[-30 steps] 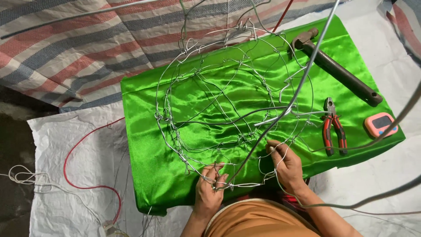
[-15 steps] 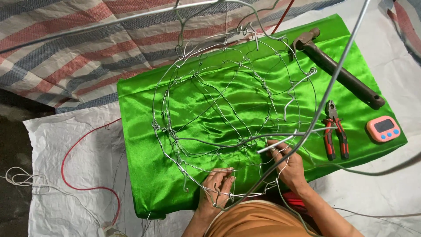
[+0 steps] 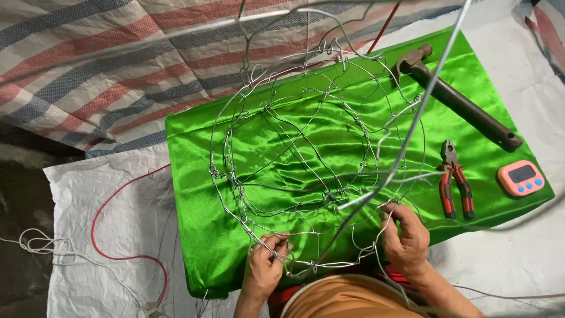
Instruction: Weaving and securing thin wires onto a circular wire frame by hand.
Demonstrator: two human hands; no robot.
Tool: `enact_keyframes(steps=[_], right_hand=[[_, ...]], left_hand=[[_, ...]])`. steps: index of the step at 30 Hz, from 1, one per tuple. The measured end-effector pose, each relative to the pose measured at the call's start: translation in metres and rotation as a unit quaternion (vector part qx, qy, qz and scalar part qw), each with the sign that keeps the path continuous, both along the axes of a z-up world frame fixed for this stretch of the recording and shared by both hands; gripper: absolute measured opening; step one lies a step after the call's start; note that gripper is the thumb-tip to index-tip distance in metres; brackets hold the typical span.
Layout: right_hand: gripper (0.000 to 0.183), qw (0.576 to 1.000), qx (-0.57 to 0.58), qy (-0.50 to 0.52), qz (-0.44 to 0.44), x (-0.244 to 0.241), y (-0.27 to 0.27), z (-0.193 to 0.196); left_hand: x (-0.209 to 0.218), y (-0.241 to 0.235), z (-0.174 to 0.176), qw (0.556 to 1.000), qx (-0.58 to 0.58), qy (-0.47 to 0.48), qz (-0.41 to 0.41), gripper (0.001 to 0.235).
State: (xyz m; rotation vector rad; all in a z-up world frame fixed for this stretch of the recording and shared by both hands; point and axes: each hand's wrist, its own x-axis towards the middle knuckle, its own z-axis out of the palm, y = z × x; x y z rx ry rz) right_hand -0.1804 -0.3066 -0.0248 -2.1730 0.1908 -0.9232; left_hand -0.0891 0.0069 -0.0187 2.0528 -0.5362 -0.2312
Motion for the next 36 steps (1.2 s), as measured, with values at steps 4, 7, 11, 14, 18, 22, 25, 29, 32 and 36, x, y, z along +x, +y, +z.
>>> enact_keyframes(steps=[4,7,11,14,18,22,25,29,32,36], right_hand=[[0.017,0.998,0.042,0.048,-0.022,-0.005,-0.001,-0.001],[0.015,0.994,0.078,0.071,-0.014,-0.008,0.0,0.002],[0.016,0.984,0.144,0.087,-0.052,-0.017,-0.006,-0.013],[0.015,0.979,0.193,0.032,-0.051,-0.014,-0.01,0.003],[0.01,0.947,0.293,-0.08,-0.104,0.01,-0.03,0.03],[0.015,0.932,0.311,-0.141,-0.122,0.065,-0.067,0.067],[0.015,0.95,0.266,-0.068,-0.152,0.105,-0.089,0.083],[0.003,0.934,0.351,-0.003,-0.062,0.158,-0.117,0.073],[0.008,0.932,0.35,0.09,-0.032,0.185,-0.118,0.072],[0.014,0.931,0.326,0.16,0.032,0.209,-0.127,0.055]], left_hand=[[0.007,0.017,0.007,0.996,0.029,0.052,0.066,0.025],[0.011,0.025,0.007,0.996,0.02,-0.039,0.074,0.026],[0.011,0.027,0.011,0.995,-0.022,0.009,0.092,0.022],[0.008,0.028,0.015,0.996,-0.016,-0.016,0.088,0.026],[0.005,0.025,0.014,0.995,-0.019,-0.064,0.079,0.025],[-0.001,0.013,0.007,0.989,-0.032,-0.017,0.14,0.027],[-0.003,0.007,-0.003,0.979,-0.058,-0.052,0.186,0.017],[-0.007,0.014,-0.002,0.977,-0.055,-0.017,0.203,0.017],[-0.01,0.021,0.007,0.97,-0.047,-0.016,0.237,0.018],[-0.012,0.028,0.021,0.943,-0.121,-0.025,0.309,0.017]])
